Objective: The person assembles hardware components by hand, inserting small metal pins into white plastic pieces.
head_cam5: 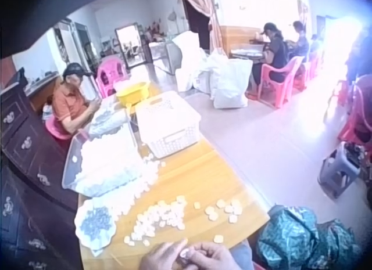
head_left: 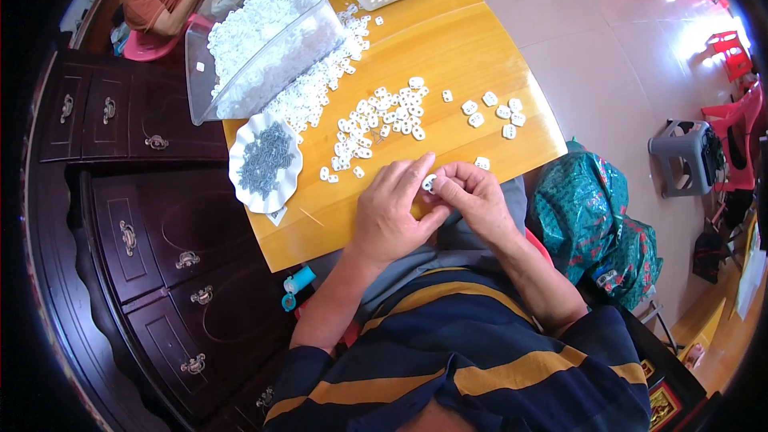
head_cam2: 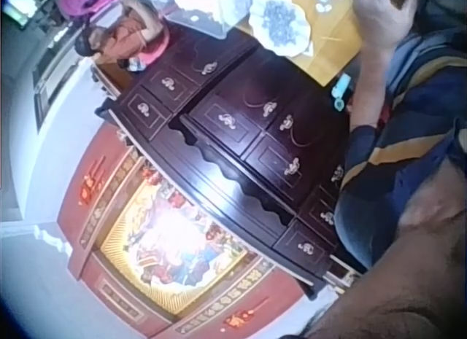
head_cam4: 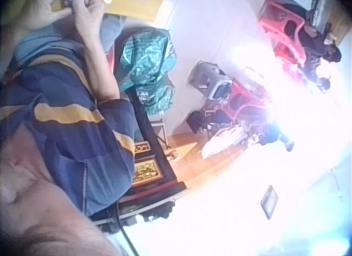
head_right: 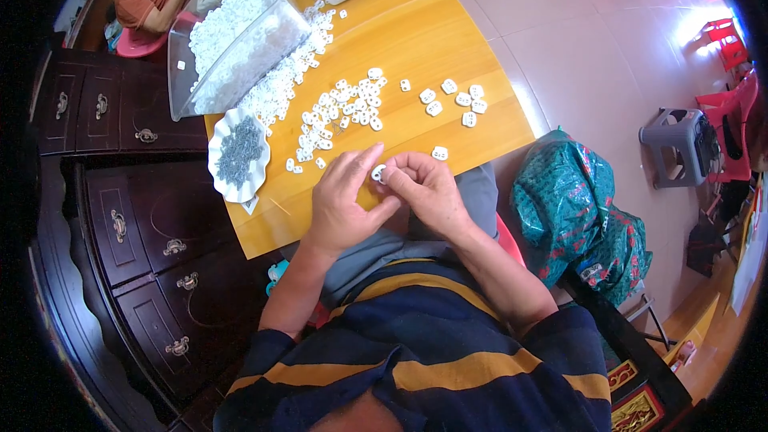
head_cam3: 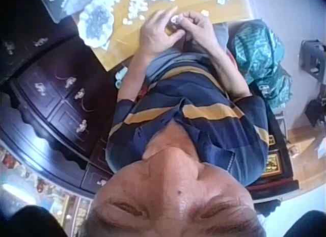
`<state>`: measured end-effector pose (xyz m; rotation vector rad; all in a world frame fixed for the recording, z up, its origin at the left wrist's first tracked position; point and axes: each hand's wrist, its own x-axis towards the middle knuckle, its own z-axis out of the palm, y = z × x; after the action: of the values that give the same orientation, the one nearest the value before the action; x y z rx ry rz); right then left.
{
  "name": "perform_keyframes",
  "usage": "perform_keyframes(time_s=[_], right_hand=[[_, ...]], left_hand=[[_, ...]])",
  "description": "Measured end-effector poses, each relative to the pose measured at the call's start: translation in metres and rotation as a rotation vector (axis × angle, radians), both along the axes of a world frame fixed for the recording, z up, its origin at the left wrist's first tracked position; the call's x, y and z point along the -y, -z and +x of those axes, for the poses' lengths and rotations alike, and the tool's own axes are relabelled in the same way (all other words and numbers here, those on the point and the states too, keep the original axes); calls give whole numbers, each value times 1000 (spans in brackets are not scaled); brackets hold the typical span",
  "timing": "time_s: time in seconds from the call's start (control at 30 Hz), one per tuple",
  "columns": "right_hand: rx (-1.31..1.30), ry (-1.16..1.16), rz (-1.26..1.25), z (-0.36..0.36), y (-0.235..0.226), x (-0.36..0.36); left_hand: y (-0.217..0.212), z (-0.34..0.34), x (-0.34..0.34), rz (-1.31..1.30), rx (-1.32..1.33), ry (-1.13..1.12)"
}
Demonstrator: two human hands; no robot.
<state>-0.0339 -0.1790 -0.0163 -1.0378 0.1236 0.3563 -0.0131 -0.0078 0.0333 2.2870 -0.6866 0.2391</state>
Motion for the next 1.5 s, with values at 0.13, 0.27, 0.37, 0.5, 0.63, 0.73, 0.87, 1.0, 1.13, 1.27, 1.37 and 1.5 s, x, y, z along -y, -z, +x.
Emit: perform_keyframes(time_s=[0.13, 0.27, 0.37, 0.5, 0.63, 0.73, 0.87, 1.0, 1.13, 1.27, 1.37, 1.5], right_hand=[[4, 42, 34, -1, 1, -3], [-13, 41, 93, -2, 6, -2], [-86, 8, 131, -1, 8, 1], [-133, -37, 134, -1, 2, 4], [-101, -29, 66, -2, 1, 3], [-16, -30, -31, -2, 5, 4], [29, -2, -54, -3, 2, 0], [52, 32, -120, -4, -2, 1], [84, 43, -161, -5, -1, 2], [83, 51, -146, -5, -7, 1], [81, 44, -143, -3, -7, 2], [116, 105, -321, 1, -2, 11]], left_hand=[[10, 0, 2, 53, 79, -41], [15, 1, 0, 25, 103, -14], [11, 0, 0, 16, 73, -11], [8, 0, -1, 26, 23, -2], [5, -1, -1, 31, -3, 9], [5, 1, -3, 65, 33, 37], [4, 1, -3, 78, 56, 41], [6, 1, -3, 73, 53, 52], [6, 0, -3, 67, 25, 49], [11, 1, -5, 15, 35, 48], [10, 2, -4, -48, -12, 49], [-1, -2, -4, -151, -225, 39]])
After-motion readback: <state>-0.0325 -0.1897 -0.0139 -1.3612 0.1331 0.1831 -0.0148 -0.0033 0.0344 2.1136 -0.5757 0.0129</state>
